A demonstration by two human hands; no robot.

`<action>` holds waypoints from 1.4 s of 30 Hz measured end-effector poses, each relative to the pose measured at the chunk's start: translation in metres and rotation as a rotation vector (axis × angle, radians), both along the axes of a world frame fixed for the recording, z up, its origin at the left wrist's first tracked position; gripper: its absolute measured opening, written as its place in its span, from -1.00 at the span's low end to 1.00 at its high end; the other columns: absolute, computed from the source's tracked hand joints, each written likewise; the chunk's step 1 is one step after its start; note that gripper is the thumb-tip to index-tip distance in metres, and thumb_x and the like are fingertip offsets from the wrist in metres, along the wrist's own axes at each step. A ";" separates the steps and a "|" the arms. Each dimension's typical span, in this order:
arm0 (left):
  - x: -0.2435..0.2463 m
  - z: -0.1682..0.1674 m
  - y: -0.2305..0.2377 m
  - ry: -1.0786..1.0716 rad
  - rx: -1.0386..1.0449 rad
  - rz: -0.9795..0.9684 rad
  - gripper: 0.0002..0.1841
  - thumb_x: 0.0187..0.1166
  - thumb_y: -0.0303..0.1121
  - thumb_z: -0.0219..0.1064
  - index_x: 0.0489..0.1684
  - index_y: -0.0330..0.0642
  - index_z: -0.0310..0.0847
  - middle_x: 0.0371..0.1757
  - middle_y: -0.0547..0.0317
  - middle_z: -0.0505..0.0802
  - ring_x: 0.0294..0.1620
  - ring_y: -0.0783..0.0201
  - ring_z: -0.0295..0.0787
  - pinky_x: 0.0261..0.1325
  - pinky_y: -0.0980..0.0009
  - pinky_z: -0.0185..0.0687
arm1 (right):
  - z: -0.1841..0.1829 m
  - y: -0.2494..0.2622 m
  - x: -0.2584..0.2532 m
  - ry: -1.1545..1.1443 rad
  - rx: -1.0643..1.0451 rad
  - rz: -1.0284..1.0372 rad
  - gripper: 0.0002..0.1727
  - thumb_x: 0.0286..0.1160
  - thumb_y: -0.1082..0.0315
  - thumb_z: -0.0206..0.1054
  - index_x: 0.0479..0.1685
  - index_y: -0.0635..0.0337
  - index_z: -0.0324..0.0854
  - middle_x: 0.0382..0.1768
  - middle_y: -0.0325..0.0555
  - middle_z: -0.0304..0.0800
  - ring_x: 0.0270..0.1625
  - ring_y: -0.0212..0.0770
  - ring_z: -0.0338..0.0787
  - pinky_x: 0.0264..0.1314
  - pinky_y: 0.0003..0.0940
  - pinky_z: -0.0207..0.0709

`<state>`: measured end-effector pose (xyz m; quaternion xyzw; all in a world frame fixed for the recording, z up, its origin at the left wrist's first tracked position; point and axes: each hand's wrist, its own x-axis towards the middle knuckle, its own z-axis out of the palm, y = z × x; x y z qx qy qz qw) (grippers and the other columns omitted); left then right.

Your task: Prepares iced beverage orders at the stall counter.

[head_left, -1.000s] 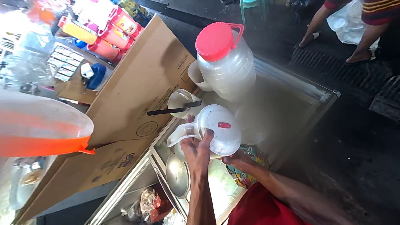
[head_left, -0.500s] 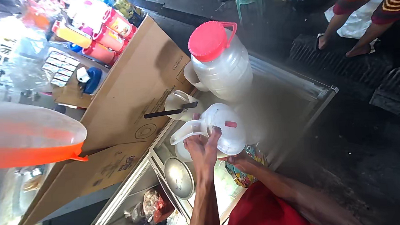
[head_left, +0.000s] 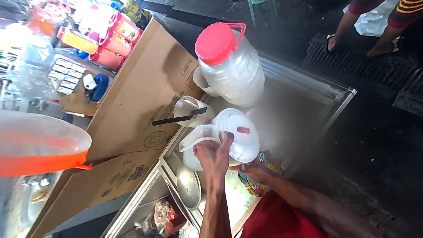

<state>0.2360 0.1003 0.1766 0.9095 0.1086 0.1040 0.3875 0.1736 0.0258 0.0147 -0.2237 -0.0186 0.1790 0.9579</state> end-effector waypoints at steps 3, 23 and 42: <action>0.001 0.000 0.000 -0.001 0.029 -0.022 -0.22 0.16 0.17 0.52 0.34 -0.19 0.62 0.32 0.18 0.82 0.55 0.21 0.55 0.81 -0.15 -0.11 | -0.003 0.000 0.000 -0.040 0.035 0.004 -0.06 0.23 0.14 0.71 0.56 0.35 0.27 0.39 0.07 0.67 0.42 -0.02 0.72 0.52 0.04 0.61; 0.006 0.005 -0.006 0.034 0.108 -0.037 -0.36 0.17 0.17 0.51 0.10 -0.15 0.74 0.24 0.19 0.84 0.51 0.20 0.59 0.81 -0.17 -0.15 | -0.008 0.003 0.001 -0.035 0.097 0.011 -0.11 0.26 0.16 0.70 0.55 0.31 0.29 0.41 0.05 0.67 0.46 -0.01 0.70 0.56 0.08 0.58; 0.004 0.016 -0.008 0.098 0.120 -0.082 -0.38 0.19 0.09 0.61 0.04 -0.28 0.77 0.04 -0.05 0.85 0.29 -0.01 0.68 0.67 -0.23 0.15 | 0.015 -0.004 -0.007 0.015 -0.100 -0.059 -0.19 0.23 -0.02 0.67 0.37 0.35 0.49 0.22 -0.07 0.82 0.30 -0.16 0.81 0.46 -0.09 0.67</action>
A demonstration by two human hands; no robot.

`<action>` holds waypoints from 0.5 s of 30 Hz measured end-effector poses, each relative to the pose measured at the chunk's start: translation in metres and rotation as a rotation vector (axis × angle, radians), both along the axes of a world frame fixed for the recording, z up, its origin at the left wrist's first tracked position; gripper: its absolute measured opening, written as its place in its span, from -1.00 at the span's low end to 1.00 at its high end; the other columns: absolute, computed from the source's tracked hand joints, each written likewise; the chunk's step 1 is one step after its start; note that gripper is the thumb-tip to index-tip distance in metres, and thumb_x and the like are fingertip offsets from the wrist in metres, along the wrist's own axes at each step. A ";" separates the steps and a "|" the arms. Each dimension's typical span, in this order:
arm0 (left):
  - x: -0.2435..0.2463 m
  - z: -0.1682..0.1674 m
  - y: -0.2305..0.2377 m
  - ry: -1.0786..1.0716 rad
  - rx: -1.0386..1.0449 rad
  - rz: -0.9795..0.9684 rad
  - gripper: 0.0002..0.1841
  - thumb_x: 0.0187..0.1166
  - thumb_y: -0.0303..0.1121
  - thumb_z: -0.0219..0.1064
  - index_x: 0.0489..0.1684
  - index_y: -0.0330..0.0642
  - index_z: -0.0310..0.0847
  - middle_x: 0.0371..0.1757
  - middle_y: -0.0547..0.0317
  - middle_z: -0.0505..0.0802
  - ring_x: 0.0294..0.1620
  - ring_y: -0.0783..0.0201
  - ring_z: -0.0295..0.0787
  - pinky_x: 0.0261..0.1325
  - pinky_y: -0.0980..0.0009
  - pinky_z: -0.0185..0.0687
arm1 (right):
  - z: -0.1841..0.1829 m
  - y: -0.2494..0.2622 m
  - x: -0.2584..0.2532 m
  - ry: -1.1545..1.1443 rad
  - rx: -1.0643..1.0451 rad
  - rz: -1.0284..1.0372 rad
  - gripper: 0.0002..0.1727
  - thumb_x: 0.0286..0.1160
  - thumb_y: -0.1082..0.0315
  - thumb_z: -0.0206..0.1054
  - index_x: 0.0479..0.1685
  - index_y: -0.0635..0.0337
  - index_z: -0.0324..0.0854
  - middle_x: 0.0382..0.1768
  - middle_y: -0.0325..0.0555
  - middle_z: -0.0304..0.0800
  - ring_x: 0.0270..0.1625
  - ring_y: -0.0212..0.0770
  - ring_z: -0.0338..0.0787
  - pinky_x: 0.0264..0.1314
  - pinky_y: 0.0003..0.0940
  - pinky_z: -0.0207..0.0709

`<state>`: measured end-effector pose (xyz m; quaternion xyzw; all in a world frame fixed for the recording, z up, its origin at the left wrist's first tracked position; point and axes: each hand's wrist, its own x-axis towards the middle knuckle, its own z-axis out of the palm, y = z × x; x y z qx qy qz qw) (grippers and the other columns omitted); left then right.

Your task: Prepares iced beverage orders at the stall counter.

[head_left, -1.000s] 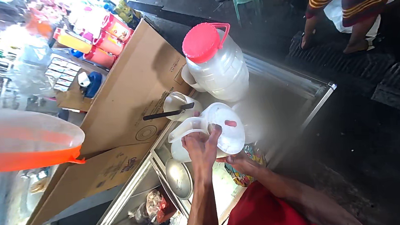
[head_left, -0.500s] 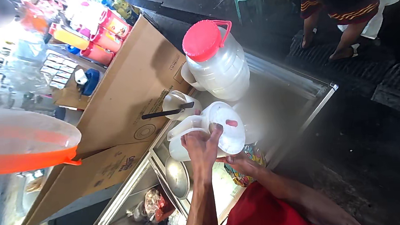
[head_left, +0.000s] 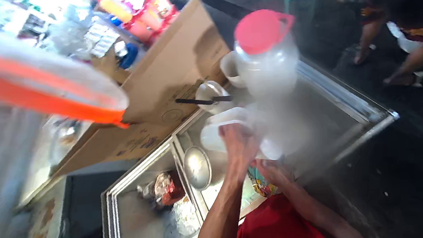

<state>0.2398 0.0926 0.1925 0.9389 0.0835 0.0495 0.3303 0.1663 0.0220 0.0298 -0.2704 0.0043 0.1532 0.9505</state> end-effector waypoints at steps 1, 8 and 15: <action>0.001 0.001 0.002 0.016 -0.009 0.001 -0.33 0.19 0.12 0.59 0.14 -0.25 0.76 0.13 -0.04 0.85 0.38 -0.01 0.66 0.72 -0.22 0.10 | 0.007 -0.001 0.001 0.058 -0.073 0.004 -0.19 0.21 0.06 0.69 0.36 0.39 0.46 0.19 -0.06 0.82 0.25 -0.20 0.82 0.39 -0.16 0.72; 0.010 -0.016 0.032 0.050 -0.194 0.005 -0.28 0.18 0.17 0.56 0.20 -0.24 0.76 0.22 0.04 0.87 0.43 0.10 0.66 0.77 -0.10 0.10 | 0.004 0.002 0.001 0.081 -0.311 0.004 -0.10 0.32 0.06 0.61 0.52 0.49 0.29 0.33 0.08 0.70 0.35 -0.15 0.77 0.40 -0.17 0.72; 0.004 -0.029 0.077 0.012 -0.804 0.138 -0.39 0.27 -0.30 0.58 0.27 -0.47 0.53 0.07 -0.04 0.84 0.08 0.29 0.81 0.23 0.28 0.76 | 0.007 0.002 -0.003 -0.065 -0.624 0.049 -0.03 0.38 -0.08 0.51 0.54 0.57 0.24 0.28 0.14 0.76 0.29 -0.14 0.82 0.38 -0.22 0.72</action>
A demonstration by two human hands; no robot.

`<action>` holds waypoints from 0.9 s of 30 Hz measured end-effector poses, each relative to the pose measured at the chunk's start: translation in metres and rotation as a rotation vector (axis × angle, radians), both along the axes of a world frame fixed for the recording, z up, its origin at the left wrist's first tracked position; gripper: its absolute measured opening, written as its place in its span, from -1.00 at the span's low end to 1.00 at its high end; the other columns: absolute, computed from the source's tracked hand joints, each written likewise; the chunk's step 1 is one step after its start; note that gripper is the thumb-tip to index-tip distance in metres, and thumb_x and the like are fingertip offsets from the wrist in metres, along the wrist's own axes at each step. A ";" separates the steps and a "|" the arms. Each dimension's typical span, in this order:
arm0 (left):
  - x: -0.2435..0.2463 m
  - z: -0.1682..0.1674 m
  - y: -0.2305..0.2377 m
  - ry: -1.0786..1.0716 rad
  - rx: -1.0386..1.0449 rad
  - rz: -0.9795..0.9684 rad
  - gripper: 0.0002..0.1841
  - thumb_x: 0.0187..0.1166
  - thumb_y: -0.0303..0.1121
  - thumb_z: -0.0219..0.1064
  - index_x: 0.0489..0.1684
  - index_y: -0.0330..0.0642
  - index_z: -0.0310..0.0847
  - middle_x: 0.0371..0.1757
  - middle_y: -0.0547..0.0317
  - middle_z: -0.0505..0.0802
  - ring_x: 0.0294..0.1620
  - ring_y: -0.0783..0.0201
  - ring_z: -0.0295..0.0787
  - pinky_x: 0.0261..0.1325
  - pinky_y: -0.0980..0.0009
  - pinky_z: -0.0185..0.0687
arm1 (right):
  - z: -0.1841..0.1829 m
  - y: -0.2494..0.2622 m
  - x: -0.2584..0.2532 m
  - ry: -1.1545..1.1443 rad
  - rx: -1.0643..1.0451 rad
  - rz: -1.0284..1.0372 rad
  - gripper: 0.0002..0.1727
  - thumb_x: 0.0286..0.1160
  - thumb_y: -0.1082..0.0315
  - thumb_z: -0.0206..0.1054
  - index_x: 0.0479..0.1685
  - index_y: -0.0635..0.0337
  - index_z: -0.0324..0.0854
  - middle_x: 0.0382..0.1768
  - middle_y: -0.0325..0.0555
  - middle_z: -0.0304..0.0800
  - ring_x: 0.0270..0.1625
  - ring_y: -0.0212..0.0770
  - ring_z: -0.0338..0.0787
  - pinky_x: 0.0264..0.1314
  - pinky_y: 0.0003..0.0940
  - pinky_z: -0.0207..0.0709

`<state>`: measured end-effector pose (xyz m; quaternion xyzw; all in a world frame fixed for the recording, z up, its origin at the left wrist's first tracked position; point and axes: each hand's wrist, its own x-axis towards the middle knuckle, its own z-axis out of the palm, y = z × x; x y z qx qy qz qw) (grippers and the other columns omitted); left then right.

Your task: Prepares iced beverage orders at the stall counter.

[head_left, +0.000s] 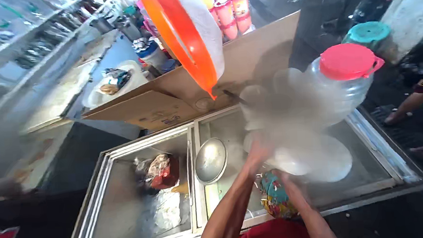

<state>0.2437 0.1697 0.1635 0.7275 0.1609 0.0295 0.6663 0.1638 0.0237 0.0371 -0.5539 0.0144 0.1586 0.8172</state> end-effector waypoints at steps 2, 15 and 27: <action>0.001 0.002 0.018 -0.008 -0.105 0.061 -0.55 0.36 -0.42 0.48 0.19 -0.44 0.54 -0.09 0.04 0.84 -0.12 0.34 0.82 0.02 0.34 0.80 | 0.025 0.007 0.009 0.013 -0.082 0.050 -0.13 0.43 0.13 0.47 0.58 0.58 0.20 0.31 0.13 0.70 0.29 -0.26 0.78 0.39 -0.34 0.69; 0.015 -0.043 0.174 -0.230 -0.350 0.217 -0.68 0.71 -0.36 -0.24 0.21 -0.10 0.39 -0.13 0.37 0.81 -0.08 0.48 0.80 0.06 0.39 0.79 | 0.043 0.111 0.087 -0.207 -0.413 0.404 0.39 0.32 -0.16 0.58 0.95 0.23 -0.45 0.92 0.31 -0.44 0.94 0.09 -0.08 0.86 0.02 0.15; 0.016 -0.028 0.218 -0.012 -0.155 0.249 -0.48 0.88 -0.04 -0.37 0.55 -0.04 0.33 0.23 0.24 0.77 0.19 0.37 0.75 0.26 0.22 0.73 | 0.148 -0.072 0.126 -0.382 -0.811 0.510 -0.44 0.67 0.09 0.32 0.54 0.23 0.57 0.36 0.11 0.75 0.41 -0.05 0.74 0.51 -0.08 0.58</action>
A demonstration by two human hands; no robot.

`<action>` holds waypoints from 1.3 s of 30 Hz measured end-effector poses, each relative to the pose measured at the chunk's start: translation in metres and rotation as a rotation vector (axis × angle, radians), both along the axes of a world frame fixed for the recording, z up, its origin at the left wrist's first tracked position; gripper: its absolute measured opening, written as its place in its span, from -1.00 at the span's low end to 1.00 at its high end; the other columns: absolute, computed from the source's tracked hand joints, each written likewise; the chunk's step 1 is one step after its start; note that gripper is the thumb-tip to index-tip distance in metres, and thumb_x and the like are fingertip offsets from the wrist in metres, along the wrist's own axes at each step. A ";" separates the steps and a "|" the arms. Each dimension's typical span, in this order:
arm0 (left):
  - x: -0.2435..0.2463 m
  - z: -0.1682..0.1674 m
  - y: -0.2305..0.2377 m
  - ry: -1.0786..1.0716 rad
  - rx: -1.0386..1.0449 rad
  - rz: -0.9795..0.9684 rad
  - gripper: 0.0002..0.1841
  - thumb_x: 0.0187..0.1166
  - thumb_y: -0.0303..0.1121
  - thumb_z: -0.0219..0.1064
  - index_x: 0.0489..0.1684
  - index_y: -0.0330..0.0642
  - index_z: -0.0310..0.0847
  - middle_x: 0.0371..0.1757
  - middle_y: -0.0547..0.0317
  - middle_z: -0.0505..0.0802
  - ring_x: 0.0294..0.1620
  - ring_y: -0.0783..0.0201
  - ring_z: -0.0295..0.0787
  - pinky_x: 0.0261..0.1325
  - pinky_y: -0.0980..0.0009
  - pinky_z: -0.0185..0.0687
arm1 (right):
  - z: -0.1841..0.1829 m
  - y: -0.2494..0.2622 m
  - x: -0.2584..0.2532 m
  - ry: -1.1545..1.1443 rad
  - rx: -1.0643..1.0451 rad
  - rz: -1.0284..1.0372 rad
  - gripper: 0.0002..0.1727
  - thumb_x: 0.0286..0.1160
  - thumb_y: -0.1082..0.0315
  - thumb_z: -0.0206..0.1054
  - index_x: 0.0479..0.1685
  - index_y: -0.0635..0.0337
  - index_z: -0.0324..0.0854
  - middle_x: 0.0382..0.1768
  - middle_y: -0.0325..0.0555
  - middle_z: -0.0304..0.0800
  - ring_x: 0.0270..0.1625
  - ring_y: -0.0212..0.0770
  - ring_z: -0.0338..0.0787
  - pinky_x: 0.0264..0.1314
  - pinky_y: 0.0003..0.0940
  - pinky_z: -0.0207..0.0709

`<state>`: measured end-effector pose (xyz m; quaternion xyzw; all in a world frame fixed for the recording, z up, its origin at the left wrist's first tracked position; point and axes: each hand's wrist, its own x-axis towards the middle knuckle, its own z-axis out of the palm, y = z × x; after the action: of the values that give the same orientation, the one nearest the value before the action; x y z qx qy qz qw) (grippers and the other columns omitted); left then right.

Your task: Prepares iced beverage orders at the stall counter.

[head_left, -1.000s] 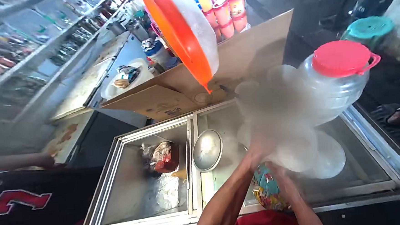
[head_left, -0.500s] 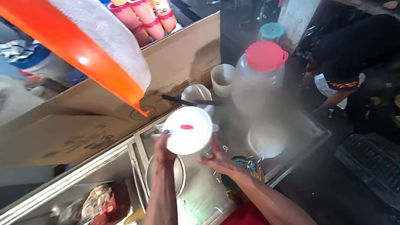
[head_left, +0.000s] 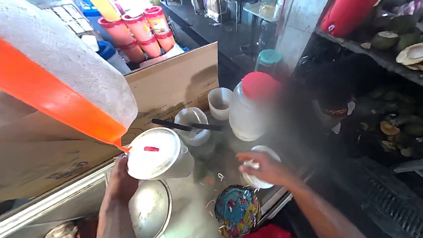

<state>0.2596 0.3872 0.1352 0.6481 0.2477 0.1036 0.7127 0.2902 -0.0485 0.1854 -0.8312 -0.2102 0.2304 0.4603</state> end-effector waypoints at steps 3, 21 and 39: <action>-0.049 -0.001 -0.004 0.181 0.119 0.190 -0.38 0.87 0.09 -0.29 0.72 -0.07 0.26 0.56 0.06 0.63 0.44 0.17 0.63 0.39 0.07 0.53 | 0.036 -0.066 0.041 -0.302 -0.234 -0.212 -0.47 0.69 -0.01 0.27 0.47 0.14 0.66 0.33 0.06 0.78 0.40 -0.04 0.75 0.54 0.00 0.56; -0.245 -0.093 -0.346 0.562 0.431 0.169 -0.49 0.58 -0.21 0.28 0.46 -0.31 0.60 0.30 -0.18 0.81 0.31 -0.03 0.79 0.42 -0.08 0.64 | 0.083 -0.054 0.258 -0.503 -0.635 0.312 0.28 -0.01 -0.62 0.47 0.88 -0.25 0.15 0.75 0.17 0.25 0.62 0.40 0.41 0.32 0.53 0.43; -0.287 -0.101 -0.328 0.568 0.426 0.329 -0.49 0.59 -0.18 0.20 0.46 -0.26 0.61 0.28 -0.05 0.84 0.30 0.14 0.80 0.44 0.06 0.65 | 0.020 -0.001 0.142 -0.739 -0.218 0.572 -0.60 0.63 0.10 0.36 0.25 0.17 0.76 0.04 0.11 0.79 0.03 0.11 0.84 0.03 0.18 0.73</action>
<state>-0.0269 0.0591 0.0340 0.7359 0.5087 0.0822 0.4392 0.4319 -0.0492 0.2051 -0.8098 -0.5545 0.0576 0.1831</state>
